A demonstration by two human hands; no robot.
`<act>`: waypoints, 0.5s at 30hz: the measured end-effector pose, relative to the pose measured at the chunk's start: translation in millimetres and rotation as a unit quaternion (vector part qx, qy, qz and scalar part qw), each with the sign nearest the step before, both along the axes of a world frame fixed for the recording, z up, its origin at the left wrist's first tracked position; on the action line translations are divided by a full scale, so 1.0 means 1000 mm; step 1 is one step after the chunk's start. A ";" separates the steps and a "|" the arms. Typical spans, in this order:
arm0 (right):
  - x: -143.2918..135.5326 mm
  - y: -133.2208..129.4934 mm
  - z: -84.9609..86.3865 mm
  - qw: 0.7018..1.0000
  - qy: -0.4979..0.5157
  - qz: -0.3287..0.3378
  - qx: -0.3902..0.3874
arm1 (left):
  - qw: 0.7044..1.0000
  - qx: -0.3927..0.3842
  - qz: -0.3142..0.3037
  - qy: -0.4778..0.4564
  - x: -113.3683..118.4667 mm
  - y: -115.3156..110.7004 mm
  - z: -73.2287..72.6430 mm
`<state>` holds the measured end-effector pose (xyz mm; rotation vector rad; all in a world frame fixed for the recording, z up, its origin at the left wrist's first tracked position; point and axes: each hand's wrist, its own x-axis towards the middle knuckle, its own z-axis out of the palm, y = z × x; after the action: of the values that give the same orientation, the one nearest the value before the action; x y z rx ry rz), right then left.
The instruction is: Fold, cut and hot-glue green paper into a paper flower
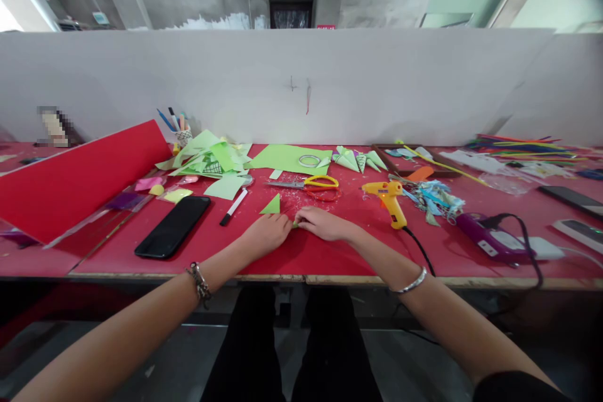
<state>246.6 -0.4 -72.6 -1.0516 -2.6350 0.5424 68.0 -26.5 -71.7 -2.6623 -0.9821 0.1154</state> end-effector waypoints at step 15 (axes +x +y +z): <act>0.002 -0.009 -0.012 0.992 0.033 -0.024 0.123 | 0.947 -0.212 0.117 -0.211 0.000 0.008 0.009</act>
<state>248.8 -9.5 -85.0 -0.9987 -2.5306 0.2286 68.3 -18.9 -62.8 -3.0148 -1.5643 -0.2300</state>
